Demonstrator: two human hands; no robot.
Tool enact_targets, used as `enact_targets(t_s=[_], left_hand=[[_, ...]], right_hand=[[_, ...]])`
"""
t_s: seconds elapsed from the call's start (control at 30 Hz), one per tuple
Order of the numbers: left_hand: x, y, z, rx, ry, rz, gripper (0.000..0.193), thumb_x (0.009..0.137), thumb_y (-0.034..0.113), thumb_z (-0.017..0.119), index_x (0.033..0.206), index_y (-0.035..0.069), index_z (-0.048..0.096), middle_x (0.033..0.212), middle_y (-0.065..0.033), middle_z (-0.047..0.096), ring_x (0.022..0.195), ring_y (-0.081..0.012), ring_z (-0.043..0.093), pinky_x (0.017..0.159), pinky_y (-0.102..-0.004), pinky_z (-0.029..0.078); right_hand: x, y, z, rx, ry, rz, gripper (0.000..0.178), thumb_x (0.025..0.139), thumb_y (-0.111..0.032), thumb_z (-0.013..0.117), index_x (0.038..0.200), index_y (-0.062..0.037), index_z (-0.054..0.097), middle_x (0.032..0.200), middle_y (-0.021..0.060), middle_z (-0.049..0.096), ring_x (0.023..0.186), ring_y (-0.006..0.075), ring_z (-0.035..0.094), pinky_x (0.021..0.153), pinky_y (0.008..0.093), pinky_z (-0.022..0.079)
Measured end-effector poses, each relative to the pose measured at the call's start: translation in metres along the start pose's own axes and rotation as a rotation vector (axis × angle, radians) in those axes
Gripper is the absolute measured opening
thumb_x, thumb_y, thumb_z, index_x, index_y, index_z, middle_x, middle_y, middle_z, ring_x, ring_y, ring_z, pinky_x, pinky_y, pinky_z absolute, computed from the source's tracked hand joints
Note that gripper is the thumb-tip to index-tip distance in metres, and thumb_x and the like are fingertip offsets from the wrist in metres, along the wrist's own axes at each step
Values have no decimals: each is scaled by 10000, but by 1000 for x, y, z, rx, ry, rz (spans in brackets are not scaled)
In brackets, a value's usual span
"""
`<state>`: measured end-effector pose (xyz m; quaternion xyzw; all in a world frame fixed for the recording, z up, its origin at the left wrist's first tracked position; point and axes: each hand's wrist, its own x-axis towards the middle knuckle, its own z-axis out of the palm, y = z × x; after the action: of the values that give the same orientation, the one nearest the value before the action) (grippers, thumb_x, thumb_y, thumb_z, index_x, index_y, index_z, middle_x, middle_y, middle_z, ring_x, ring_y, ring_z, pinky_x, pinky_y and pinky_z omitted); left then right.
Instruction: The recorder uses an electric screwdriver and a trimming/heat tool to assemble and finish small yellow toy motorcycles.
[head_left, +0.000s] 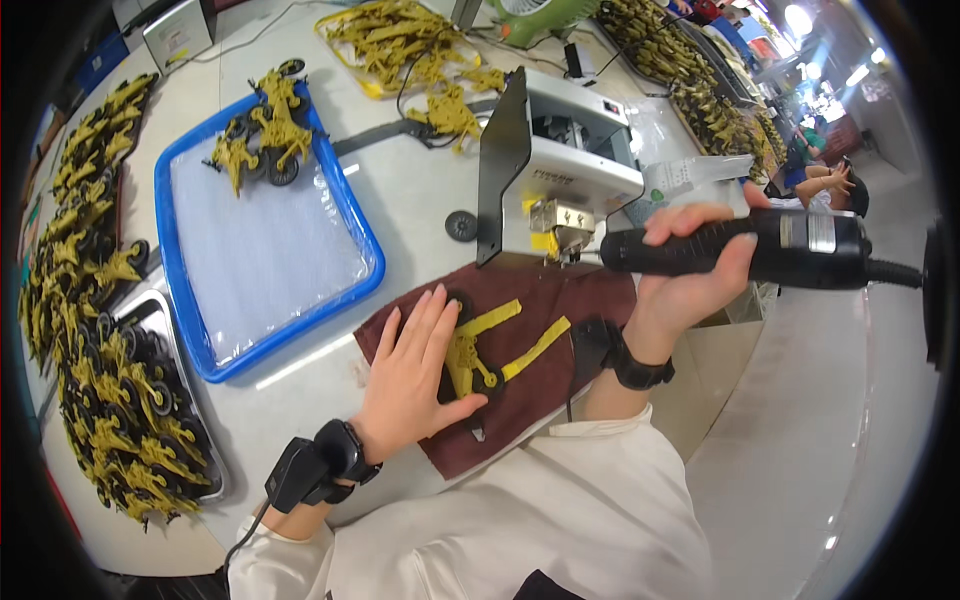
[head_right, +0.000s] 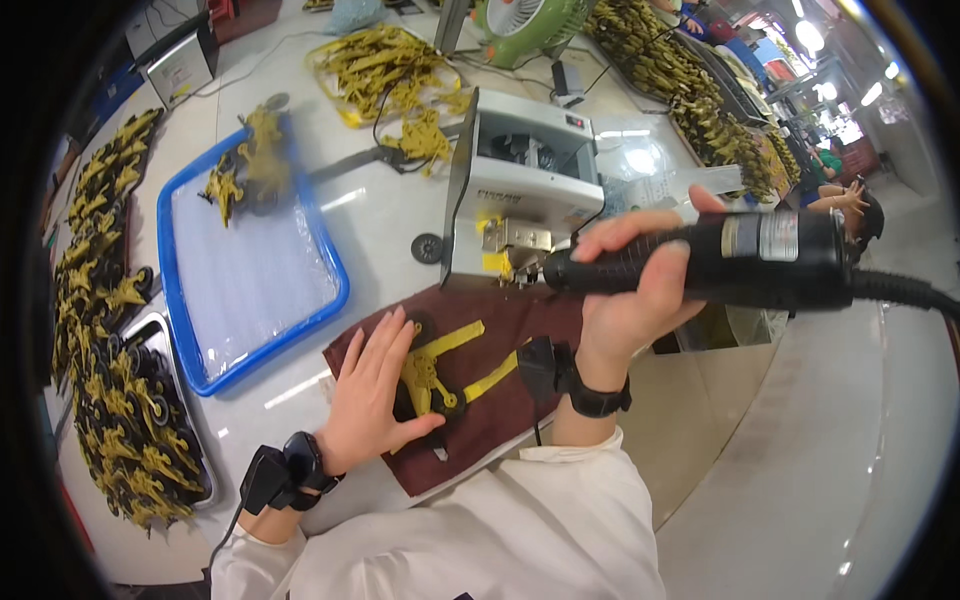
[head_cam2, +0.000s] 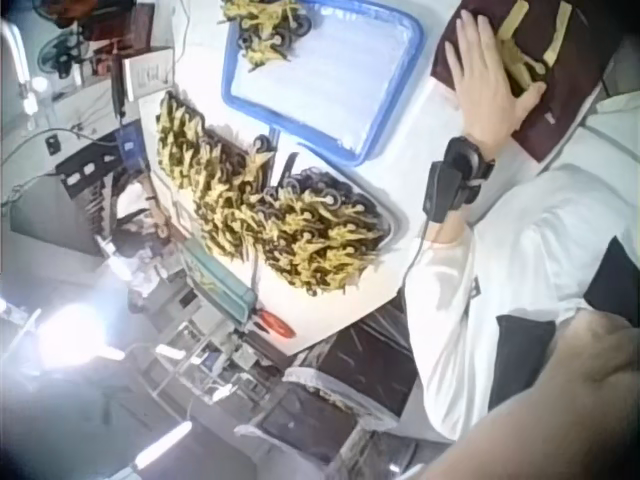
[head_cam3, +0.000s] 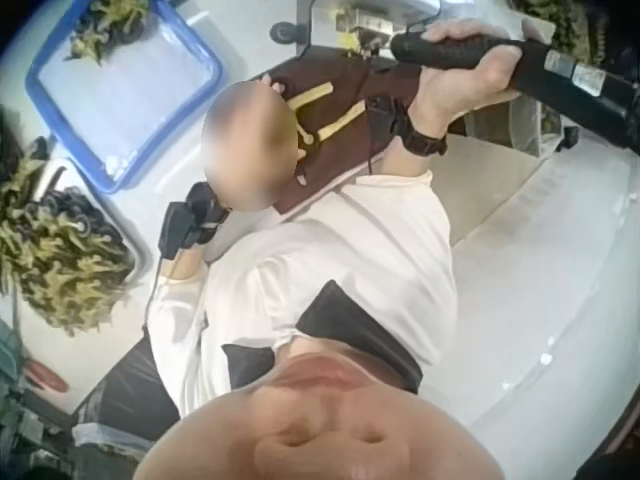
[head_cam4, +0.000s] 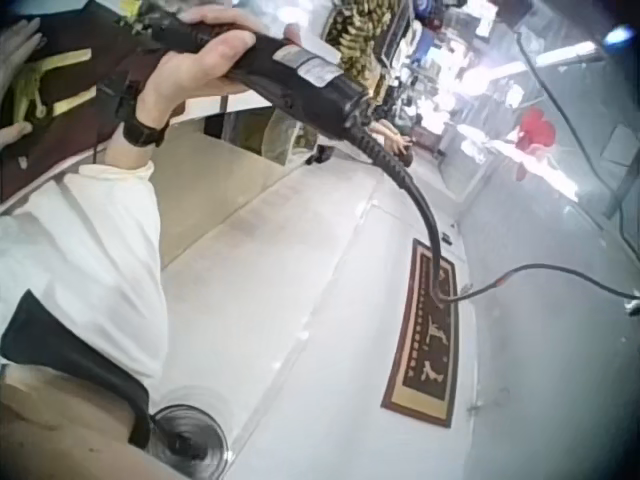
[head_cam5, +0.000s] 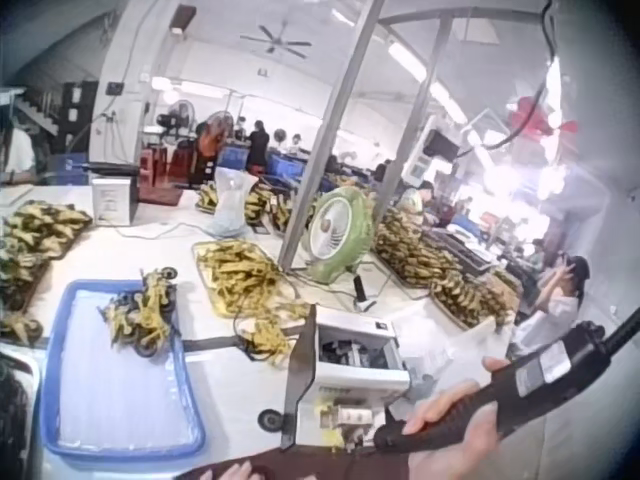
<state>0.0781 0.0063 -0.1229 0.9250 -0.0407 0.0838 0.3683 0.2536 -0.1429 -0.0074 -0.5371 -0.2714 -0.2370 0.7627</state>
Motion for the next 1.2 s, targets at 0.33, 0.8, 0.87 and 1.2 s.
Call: enact_targets(t_s=[0.33,0.8,0.87,1.2], left_hand=[[-13,-11,2,-9,200,-1,1041,592,477,771,1363,-7,267,1379,-220,313,1293,-370,298,1045,-564,190],[-15,-18,0,70,105,-72,911,605,474,752,1312,31,385,1360,-122,404,1281,-330,326,1030,-607,147],[-13,-22,1,69,116,-47,883,609,462,750,1299,33,403,1340,-114,421,1264,-314,344,1018,-624,162],[-14,-26,1,-17,103,-86,898,581,445,768,1299,53,398,1336,-106,418,1258,-300,351,1013,-616,178]], right_hand=[[-13,9,18,-32,-105,123,463,842,-256,536,1153,28,344,586,100,499,429,182,489,429,287,428],[-93,-4,37,254,-464,195,698,858,-548,450,1284,-37,237,665,88,505,442,202,481,457,355,418],[-93,-4,38,292,-382,214,704,857,-564,444,1284,-43,239,668,85,505,446,201,481,463,357,418],[-106,5,47,303,-443,347,735,827,-461,623,1240,-9,216,730,124,538,578,219,547,574,324,498]])
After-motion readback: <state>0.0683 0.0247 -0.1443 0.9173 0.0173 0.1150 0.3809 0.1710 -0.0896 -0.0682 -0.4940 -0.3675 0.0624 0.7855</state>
